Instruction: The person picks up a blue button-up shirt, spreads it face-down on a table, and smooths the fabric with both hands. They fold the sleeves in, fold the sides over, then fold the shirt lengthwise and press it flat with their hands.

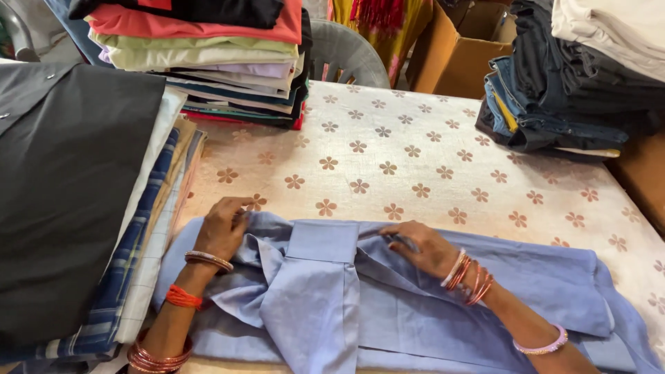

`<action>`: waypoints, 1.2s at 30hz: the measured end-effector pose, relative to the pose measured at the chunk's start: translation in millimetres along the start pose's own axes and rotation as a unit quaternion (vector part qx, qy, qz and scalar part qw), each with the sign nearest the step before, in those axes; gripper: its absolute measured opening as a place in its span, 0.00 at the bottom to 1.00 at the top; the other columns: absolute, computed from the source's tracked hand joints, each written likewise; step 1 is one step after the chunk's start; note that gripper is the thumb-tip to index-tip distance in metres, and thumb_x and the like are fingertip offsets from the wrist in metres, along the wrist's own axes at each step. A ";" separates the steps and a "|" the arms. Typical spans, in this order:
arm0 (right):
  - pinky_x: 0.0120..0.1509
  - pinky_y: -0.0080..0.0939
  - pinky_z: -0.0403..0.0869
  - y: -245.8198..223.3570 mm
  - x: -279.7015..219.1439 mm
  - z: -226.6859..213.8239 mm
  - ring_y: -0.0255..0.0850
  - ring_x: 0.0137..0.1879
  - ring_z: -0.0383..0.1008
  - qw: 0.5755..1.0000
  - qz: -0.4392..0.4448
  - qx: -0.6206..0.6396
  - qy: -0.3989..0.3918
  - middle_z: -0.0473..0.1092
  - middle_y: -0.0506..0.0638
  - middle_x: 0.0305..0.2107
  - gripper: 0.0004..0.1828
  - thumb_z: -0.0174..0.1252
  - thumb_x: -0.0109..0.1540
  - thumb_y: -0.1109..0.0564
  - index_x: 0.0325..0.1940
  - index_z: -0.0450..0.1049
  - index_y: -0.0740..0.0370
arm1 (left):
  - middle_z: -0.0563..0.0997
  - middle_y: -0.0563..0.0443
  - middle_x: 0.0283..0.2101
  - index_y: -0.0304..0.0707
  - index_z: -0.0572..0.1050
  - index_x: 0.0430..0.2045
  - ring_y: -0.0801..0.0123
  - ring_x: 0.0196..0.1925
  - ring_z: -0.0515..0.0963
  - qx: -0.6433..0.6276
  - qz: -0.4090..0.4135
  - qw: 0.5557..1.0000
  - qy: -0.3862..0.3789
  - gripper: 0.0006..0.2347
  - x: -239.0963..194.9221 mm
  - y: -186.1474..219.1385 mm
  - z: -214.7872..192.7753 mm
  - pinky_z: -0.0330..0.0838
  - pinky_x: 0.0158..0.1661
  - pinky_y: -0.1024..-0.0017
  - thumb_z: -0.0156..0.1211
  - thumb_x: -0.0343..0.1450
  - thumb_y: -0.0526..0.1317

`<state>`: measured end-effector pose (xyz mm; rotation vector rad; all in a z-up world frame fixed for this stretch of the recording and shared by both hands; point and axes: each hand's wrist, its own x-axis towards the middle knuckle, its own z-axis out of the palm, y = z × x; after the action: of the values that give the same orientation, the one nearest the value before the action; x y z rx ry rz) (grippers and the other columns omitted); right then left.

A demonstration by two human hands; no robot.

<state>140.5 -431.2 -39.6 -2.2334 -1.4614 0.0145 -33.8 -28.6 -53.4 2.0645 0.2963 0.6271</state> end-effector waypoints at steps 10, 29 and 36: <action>0.77 0.56 0.62 -97.4 -4.1 0.7 0.55 0.74 0.62 0.964 -0.057 0.250 -0.072 0.62 0.60 0.70 0.45 0.65 0.63 0.43 0.78 0.54 0.59 | 0.79 0.46 0.52 0.42 0.79 0.48 0.49 0.55 0.74 0.194 0.086 0.976 -0.050 0.16 -4.9 3.3 3.7 0.69 0.56 0.60 0.67 0.66 0.40; 0.54 0.50 0.73 -109.1 15.1 -4.5 0.48 0.48 0.76 0.992 -0.049 0.099 0.064 0.74 0.58 0.47 0.29 0.62 0.64 0.51 0.66 0.68 0.66 | 0.81 0.49 0.41 0.44 0.75 0.40 0.51 0.48 0.76 0.226 0.053 0.972 -0.037 0.09 -6.7 32.5 -0.6 0.73 0.47 0.57 0.63 0.68 0.38; 0.65 0.52 0.68 -119.3 12.9 14.3 0.47 0.48 0.75 0.983 -0.157 0.058 0.070 0.76 0.53 0.36 0.24 0.64 0.59 0.58 0.61 0.76 0.58 | 0.82 0.50 0.40 0.44 0.77 0.36 0.52 0.48 0.77 0.229 0.056 0.971 -0.044 0.06 -5.4 27.5 -1.3 0.73 0.47 0.58 0.63 0.68 0.38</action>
<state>39.4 -376.0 -3.1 -1.8534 -1.6716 -0.1512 -40.0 -44.9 -31.4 2.5607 0.2953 0.5695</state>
